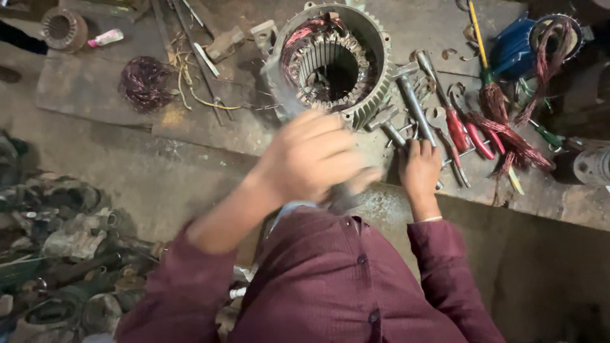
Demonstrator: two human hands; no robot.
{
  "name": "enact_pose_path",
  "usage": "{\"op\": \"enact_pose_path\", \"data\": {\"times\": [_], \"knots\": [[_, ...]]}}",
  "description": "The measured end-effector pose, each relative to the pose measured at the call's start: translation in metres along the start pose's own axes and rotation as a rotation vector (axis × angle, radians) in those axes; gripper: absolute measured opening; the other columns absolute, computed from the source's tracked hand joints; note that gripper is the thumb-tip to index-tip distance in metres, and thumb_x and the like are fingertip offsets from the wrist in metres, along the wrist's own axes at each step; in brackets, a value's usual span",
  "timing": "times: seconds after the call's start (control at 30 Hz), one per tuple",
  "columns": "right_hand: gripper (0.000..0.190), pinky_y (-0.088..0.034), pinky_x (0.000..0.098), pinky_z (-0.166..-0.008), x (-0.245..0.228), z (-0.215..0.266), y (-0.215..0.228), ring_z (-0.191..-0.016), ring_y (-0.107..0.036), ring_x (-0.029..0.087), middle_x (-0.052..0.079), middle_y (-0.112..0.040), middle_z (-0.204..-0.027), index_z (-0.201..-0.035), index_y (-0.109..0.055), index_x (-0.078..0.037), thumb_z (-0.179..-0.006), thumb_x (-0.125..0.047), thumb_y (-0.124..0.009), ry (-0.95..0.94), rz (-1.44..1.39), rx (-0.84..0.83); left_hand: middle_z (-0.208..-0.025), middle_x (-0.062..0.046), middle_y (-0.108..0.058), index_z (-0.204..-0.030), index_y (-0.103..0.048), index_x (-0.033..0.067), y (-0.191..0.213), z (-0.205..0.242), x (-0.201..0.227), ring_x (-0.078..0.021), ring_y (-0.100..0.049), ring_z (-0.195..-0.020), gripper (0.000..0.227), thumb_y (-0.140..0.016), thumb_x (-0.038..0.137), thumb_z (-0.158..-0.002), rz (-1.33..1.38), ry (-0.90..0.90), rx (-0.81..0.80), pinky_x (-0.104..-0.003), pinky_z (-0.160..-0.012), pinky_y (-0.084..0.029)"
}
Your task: The person uses a hammer and metal bar to break and remove copper windings from a motor stator. They repeatedly strike the windings, pull out loosened copper, and clear debris from the stator slots.
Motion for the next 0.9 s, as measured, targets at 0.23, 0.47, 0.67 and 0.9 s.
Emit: {"op": "enact_pose_path", "data": {"times": [0.23, 0.47, 0.67, 0.9], "knots": [[0.038, -0.051, 0.0504, -0.073, 0.014, 0.015, 0.009, -0.084, -0.065, 0.047, 0.028, -0.065, -0.114, -0.122, -0.062, 0.005, -0.099, -0.025, -0.068, -0.153, -0.241, -0.158, -0.078, -0.003, -0.066, -0.078, -0.067, 0.0157, -0.104, -0.043, -0.108, -0.0284, -0.067, -0.082, 0.014, -0.075, 0.011, -0.067, -0.109, -0.071, -0.428, -0.043, -0.072, -0.051], [0.028, -0.036, 0.0268, -0.047, 0.002, 0.102, 0.078, -0.057, -0.046, 0.009, 0.004, -0.053, -0.076, -0.102, -0.058, -0.006, -0.108, -0.033, -0.058, -0.943, -1.012, -0.171, -0.074, -0.007, -0.066, -0.070, -0.063, 0.0113, -0.142, -0.006, -0.113, -0.0342, -0.066, -0.077, 0.020, -0.076, 0.016, -0.055, 0.183, -0.237, -0.523, -0.047, -0.069, -0.052], [0.028, -0.031, 0.0217, -0.043, -0.012, 0.114, 0.100, -0.053, -0.041, 0.003, -0.004, -0.050, -0.076, -0.110, -0.053, -0.009, -0.108, -0.037, -0.051, -0.974, -1.192, -0.079, -0.075, -0.008, -0.065, -0.072, -0.062, 0.0113, -0.140, -0.005, -0.133, -0.0337, -0.066, -0.079, 0.017, -0.076, 0.019, -0.065, 0.200, -0.210, -0.516, -0.047, -0.070, -0.051], [0.030, -0.030, 0.0219, -0.043, -0.022, 0.112, 0.100, -0.052, -0.040, 0.004, -0.003, -0.050, -0.076, -0.113, -0.053, -0.009, -0.107, -0.038, -0.053, -1.001, -1.217, -0.058, -0.075, -0.009, -0.058, -0.076, -0.059, 0.0073, -0.132, -0.008, -0.153, -0.0330, -0.060, -0.080, 0.027, -0.070, 0.021, -0.097, 0.317, -0.147, -0.395, -0.046, -0.076, -0.049]]}}
Point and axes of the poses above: each hand's wrist, its own z-axis away from the middle knuckle, its own y-axis out of the back of the hand, x = y × z, the point moved 2 cm from there along -z, towards the middle knuckle
